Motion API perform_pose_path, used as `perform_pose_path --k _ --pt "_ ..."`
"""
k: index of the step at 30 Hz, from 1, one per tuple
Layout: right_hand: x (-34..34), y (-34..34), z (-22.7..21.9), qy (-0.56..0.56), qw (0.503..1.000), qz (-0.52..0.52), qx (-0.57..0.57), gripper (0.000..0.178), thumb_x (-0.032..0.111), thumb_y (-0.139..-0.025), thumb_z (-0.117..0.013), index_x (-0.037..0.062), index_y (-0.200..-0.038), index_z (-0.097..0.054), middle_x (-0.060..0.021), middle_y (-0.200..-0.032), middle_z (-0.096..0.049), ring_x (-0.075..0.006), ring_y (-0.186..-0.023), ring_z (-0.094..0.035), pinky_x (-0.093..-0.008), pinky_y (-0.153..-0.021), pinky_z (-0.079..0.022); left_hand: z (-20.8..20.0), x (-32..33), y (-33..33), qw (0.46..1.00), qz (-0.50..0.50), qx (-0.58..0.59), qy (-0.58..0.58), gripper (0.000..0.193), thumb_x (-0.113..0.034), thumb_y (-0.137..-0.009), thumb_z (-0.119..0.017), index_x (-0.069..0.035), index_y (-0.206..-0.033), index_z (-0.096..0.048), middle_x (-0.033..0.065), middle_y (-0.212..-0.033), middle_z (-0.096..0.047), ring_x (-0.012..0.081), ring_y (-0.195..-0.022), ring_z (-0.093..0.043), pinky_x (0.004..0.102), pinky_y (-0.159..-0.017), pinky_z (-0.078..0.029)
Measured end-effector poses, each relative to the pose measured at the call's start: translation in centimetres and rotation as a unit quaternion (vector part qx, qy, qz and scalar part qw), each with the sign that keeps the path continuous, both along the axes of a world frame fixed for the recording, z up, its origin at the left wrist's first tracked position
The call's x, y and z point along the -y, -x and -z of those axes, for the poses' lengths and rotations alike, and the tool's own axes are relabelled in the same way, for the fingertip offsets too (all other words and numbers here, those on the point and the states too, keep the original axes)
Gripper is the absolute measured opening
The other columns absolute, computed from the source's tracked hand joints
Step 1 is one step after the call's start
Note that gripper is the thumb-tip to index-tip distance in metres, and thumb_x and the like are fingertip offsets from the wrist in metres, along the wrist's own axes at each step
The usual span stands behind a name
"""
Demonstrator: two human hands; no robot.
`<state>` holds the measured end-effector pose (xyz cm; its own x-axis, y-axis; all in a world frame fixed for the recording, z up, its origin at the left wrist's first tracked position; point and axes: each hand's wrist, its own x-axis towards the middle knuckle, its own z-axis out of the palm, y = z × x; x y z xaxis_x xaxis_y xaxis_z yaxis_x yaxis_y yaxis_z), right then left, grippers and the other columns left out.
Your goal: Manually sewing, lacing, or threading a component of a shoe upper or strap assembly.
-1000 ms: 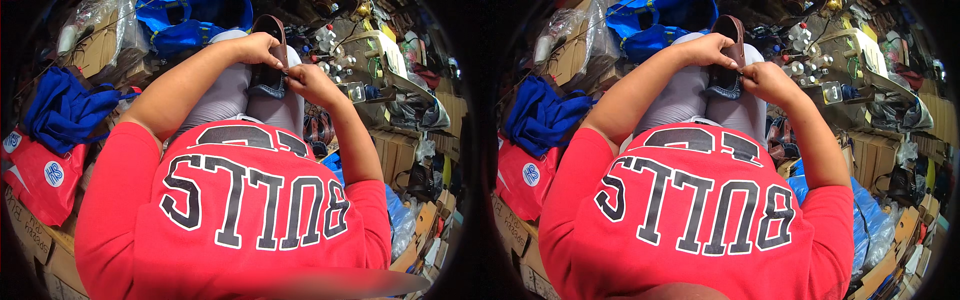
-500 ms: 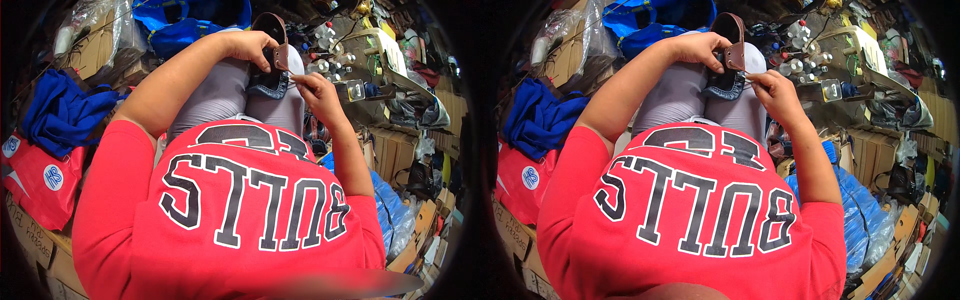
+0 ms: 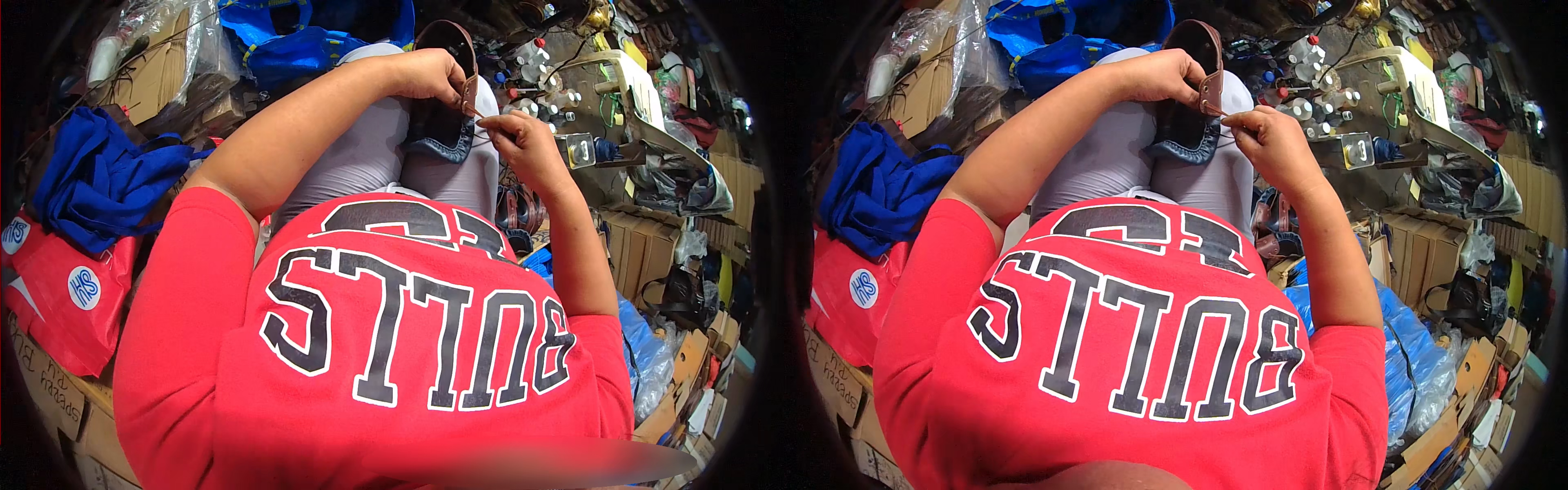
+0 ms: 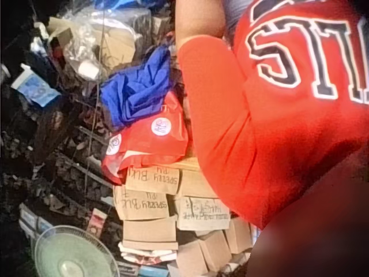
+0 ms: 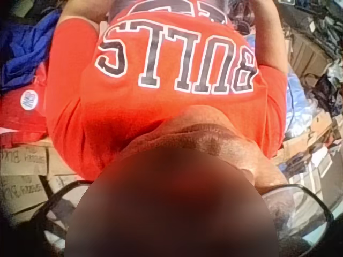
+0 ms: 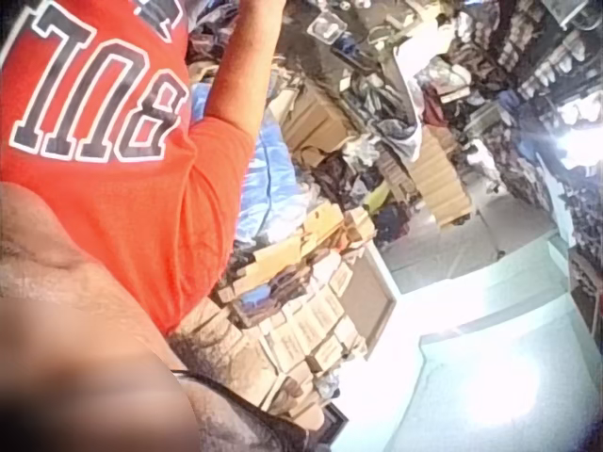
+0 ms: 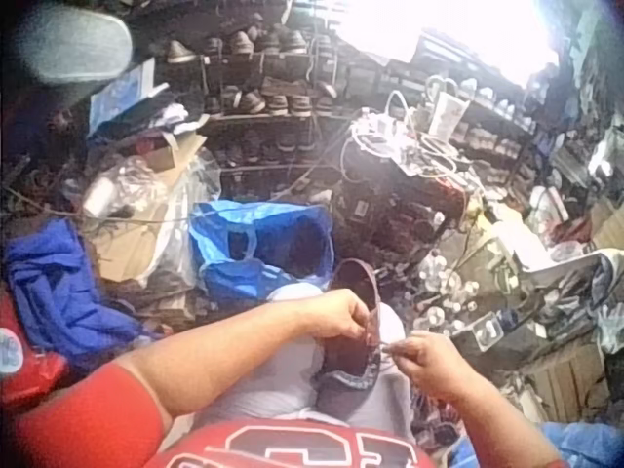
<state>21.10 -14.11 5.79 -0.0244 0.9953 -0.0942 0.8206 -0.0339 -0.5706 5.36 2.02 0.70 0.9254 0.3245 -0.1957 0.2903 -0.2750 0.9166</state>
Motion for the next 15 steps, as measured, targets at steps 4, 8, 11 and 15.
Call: perform_pose_path --k 4,8,11,15 --pt "-0.7 -0.8 0.7 0.009 1.000 -0.013 -0.008 0.016 0.007 -0.081 -0.063 0.0065 -0.095 -0.069 -0.0100 -0.080 -0.059 -0.0219 -0.073 -0.059 -0.0300 -0.067 -0.046 -0.5 -0.1 -0.7 0.999 0.037 0.020 -0.020 0.025 -0.015 -0.074 -0.072 -0.003 -0.096 -0.070 0.0043 -0.081 -0.069 0.0094 -0.073 -0.058 0.0251 -0.072 -0.044" --pt "-1.5 -2.8 2.0 0.060 0.988 0.006 -0.143 0.013 0.003 -0.081 -0.065 0.0079 -0.092 -0.071 0.0001 -0.080 -0.052 -0.0103 -0.079 -0.052 -0.0252 -0.070 -0.043 -0.2 -0.3 -0.6 0.997 0.064 0.046 -0.014 0.024 -0.012 -0.073 -0.072 -0.004 -0.096 -0.070 0.0044 -0.081 -0.069 0.0101 -0.073 -0.059 0.0256 -0.072 -0.045" --pt "-1.9 -4.3 3.7 0.111 0.969 0.027 -0.217 0.013 0.004 -0.081 -0.066 0.0070 -0.093 -0.070 0.0003 -0.084 -0.054 -0.0100 -0.082 -0.052 -0.0244 -0.074 -0.043 -0.4 -0.3 -0.8 0.996 0.069 0.042 -0.027 0.025 -0.010 -0.071 -0.073 -0.005 -0.095 -0.070 0.0042 -0.080 -0.068 0.0106 -0.073 -0.059 0.0260 -0.071 -0.046" --pt "-1.7 -3.4 4.2 0.111 0.962 0.043 -0.247 0.012 0.005 -0.082 -0.066 0.0055 -0.094 -0.070 0.0006 -0.087 -0.055 -0.0093 -0.084 -0.053 -0.0235 -0.076 -0.043 0.0 -0.3 -0.7 0.998 0.053 0.017 -0.032 0.026 -0.009 -0.071 -0.074 -0.005 -0.096 -0.070 0.0044 -0.081 -0.069 0.0114 -0.072 -0.059 0.0265 -0.070 -0.046"
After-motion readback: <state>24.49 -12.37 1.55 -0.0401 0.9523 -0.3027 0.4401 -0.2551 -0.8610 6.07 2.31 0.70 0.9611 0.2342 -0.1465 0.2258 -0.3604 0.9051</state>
